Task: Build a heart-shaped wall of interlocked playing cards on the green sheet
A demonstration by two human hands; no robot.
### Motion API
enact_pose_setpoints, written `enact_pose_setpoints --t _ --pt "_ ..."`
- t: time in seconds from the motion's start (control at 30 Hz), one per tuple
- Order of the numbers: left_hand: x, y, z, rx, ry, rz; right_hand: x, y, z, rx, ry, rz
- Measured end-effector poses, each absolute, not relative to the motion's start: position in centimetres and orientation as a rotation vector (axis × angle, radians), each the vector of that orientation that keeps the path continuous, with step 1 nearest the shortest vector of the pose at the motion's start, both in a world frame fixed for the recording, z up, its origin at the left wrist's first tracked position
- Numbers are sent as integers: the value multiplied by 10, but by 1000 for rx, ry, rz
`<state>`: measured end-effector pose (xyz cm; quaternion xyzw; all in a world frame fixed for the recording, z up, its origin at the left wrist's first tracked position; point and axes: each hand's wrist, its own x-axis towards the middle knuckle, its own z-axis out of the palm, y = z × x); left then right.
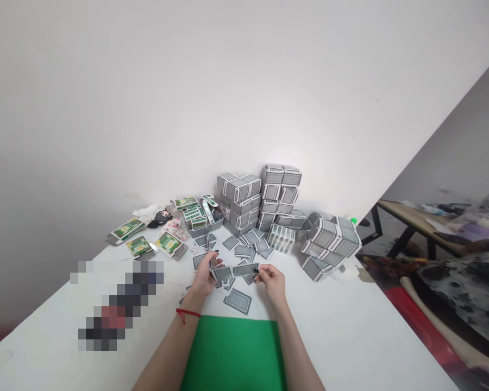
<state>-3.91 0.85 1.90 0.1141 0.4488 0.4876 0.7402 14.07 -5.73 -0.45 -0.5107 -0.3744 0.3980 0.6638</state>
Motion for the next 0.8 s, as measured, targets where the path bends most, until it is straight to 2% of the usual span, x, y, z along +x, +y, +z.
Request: enact_pose_setpoints --t 0.8 --pt "-32 5 22 282 1001 1155 136 -65 -11 -1250 -1019 716"
